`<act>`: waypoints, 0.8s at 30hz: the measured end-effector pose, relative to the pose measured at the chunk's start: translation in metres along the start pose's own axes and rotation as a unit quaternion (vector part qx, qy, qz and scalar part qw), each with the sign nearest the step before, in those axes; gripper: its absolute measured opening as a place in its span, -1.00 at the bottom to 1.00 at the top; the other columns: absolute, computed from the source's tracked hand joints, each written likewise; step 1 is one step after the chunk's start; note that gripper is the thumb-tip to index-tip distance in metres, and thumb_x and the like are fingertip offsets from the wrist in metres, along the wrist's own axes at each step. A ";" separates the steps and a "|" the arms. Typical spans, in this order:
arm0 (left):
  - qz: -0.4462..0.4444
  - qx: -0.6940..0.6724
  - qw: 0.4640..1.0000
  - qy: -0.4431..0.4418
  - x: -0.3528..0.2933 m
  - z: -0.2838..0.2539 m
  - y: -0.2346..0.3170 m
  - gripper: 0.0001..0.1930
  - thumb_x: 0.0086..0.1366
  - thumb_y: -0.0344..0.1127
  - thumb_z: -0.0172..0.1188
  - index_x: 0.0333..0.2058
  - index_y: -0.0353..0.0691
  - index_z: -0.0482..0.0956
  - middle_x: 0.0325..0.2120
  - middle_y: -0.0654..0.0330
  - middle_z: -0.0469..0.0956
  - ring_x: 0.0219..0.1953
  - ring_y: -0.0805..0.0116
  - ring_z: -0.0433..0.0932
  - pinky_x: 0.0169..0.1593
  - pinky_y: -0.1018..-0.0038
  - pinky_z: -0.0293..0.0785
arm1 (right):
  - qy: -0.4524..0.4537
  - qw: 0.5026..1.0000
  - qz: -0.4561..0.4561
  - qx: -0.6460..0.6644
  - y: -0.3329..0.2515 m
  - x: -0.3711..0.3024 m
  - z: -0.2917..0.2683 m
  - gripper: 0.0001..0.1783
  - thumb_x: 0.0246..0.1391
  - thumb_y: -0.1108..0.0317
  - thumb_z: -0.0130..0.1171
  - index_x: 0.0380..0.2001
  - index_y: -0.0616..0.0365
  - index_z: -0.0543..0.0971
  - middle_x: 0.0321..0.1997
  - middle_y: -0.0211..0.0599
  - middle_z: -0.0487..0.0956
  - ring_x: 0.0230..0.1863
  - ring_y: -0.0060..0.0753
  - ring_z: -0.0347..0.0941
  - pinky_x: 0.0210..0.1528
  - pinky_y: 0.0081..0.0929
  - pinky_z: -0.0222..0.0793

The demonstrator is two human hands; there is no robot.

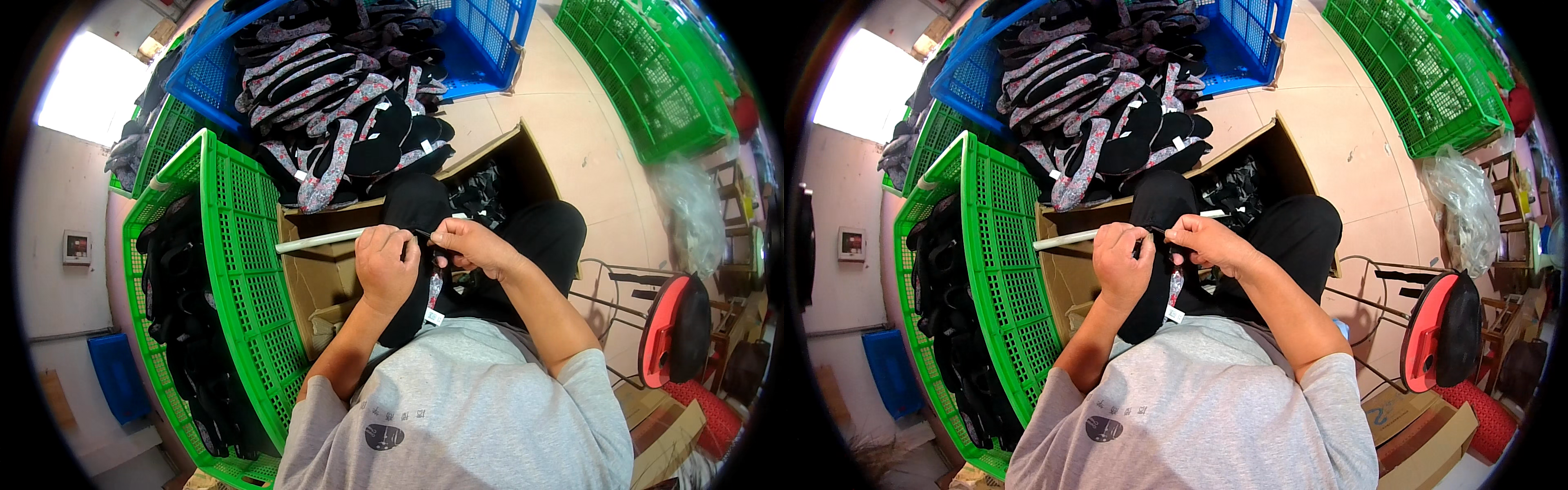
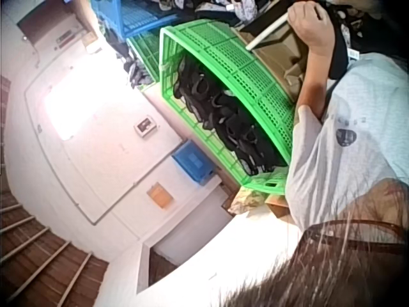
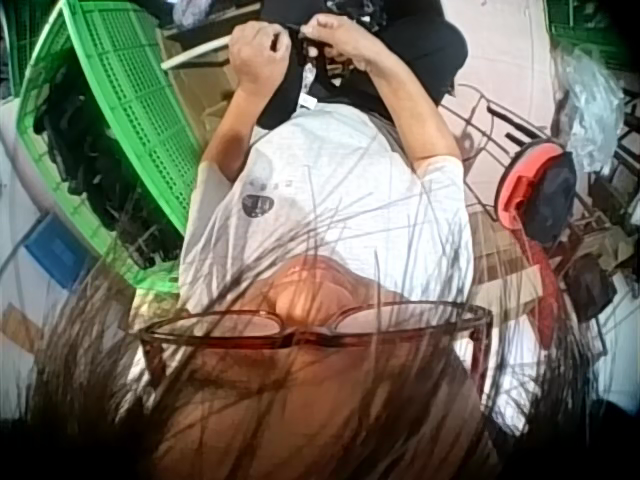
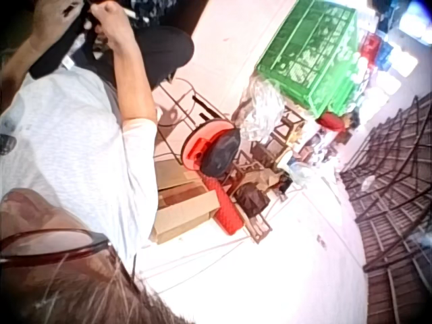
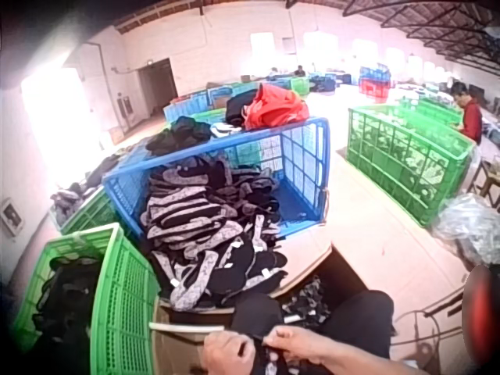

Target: The person sits on the floor and uses scissors to trim excess fabric from the edges of black slipper uppers. They handle the items one at a time, picking them from a blue crate, cutting the edges, and placing the finished pieces into a green crate.

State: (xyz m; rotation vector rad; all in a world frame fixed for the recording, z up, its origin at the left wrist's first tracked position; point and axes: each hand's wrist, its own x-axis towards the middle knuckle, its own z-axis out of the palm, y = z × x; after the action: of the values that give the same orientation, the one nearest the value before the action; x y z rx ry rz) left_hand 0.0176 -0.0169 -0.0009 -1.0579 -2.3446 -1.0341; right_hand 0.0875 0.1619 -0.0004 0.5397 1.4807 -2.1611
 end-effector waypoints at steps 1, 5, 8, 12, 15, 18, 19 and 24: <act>0.001 0.000 1.000 0.001 0.000 0.000 0.000 -0.84 -0.11 -0.57 0.32 -0.52 -0.22 0.55 -0.50 0.18 0.49 -0.36 0.15 0.48 -0.22 0.29 0.39 | -0.001 1.000 0.000 -0.001 -0.001 0.000 0.000 -0.80 0.37 0.19 0.03 -0.32 0.03 0.44 -0.52 -0.46 0.52 -0.66 -0.79 0.08 -0.64 -0.75 -0.05; 0.002 -0.005 1.000 0.006 0.000 0.000 0.000 -0.83 -0.11 -0.57 0.32 -0.52 -0.22 0.55 -0.51 0.18 0.49 -0.37 0.14 0.48 -0.23 0.29 0.39 | 0.007 1.000 -0.004 0.013 0.002 0.000 -0.002 -0.82 0.33 0.21 0.07 -0.31 0.05 0.47 -0.53 -0.45 0.54 -0.69 -0.78 0.06 -0.68 -0.72 -0.11; -0.002 -0.007 1.000 0.010 0.000 -0.002 -0.001 -0.85 -0.08 -0.53 0.33 -0.52 -0.19 0.54 -0.50 0.20 0.49 -0.36 0.15 0.49 -0.21 0.28 0.37 | 0.015 1.000 -0.002 0.010 0.000 -0.004 -0.001 -0.82 0.34 0.22 0.06 -0.28 0.07 0.48 -0.53 -0.44 0.54 -0.69 -0.78 0.06 -0.68 -0.72 -0.11; 0.009 -0.001 1.000 0.029 0.010 -0.010 -0.008 -0.84 -0.09 -0.57 0.33 -0.52 -0.22 0.54 -0.51 0.16 0.49 -0.39 0.12 0.49 -0.25 0.28 0.40 | 0.002 0.999 -0.015 0.029 0.004 -0.015 -0.006 -0.82 0.35 0.22 0.04 -0.25 0.09 0.49 -0.52 -0.43 0.54 -0.68 -0.78 0.08 -0.68 -0.72 -0.09; 0.029 0.009 0.999 0.033 0.033 -0.011 -0.012 -0.85 -0.03 -0.52 0.35 -0.52 -0.19 0.54 -0.51 0.19 0.50 -0.39 0.14 0.49 -0.27 0.28 0.38 | -0.024 0.998 -0.030 0.049 0.015 -0.023 -0.008 -0.82 0.36 0.22 0.03 -0.24 0.08 0.48 -0.51 -0.42 0.55 -0.68 -0.77 0.10 -0.67 -0.75 -0.07; 0.045 -0.030 0.998 -0.016 0.062 -0.005 -0.005 -0.85 -0.02 -0.46 0.38 -0.51 -0.16 0.55 -0.51 0.22 0.50 -0.39 0.15 0.48 -0.27 0.26 0.36 | -0.060 0.995 -0.041 0.067 0.027 -0.029 -0.010 -0.83 0.35 0.23 0.05 -0.21 0.09 0.48 -0.46 -0.39 0.58 -0.67 -0.77 0.13 -0.65 -0.78 -0.05; 0.054 -0.045 0.997 -0.037 0.067 -0.001 0.000 -0.85 -0.02 -0.44 0.39 -0.50 -0.16 0.55 -0.50 0.23 0.50 -0.39 0.15 0.48 -0.28 0.25 0.35 | -0.080 0.993 -0.044 0.069 0.030 -0.031 -0.008 -0.83 0.35 0.23 0.05 -0.19 0.09 0.49 -0.45 -0.39 0.59 -0.66 -0.77 0.14 -0.65 -0.78 -0.04; 0.161 -0.091 0.970 -0.157 0.075 0.022 0.031 -0.78 0.07 -0.50 0.20 -0.27 -0.16 0.68 -0.22 0.15 0.59 -0.07 0.10 0.53 0.00 0.26 0.40 | -0.192 0.974 -0.083 0.093 0.047 -0.037 -0.007 -0.82 0.30 0.31 0.13 -0.10 0.11 0.52 -0.36 -0.42 0.60 -0.51 -0.77 0.31 -0.56 -0.80 0.09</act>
State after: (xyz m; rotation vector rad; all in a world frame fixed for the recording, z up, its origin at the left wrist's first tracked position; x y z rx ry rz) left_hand -0.0086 0.0503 0.0428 -1.7187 -2.2287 -1.0291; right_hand 0.1455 0.1595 -0.0173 0.0469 1.1551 -2.3802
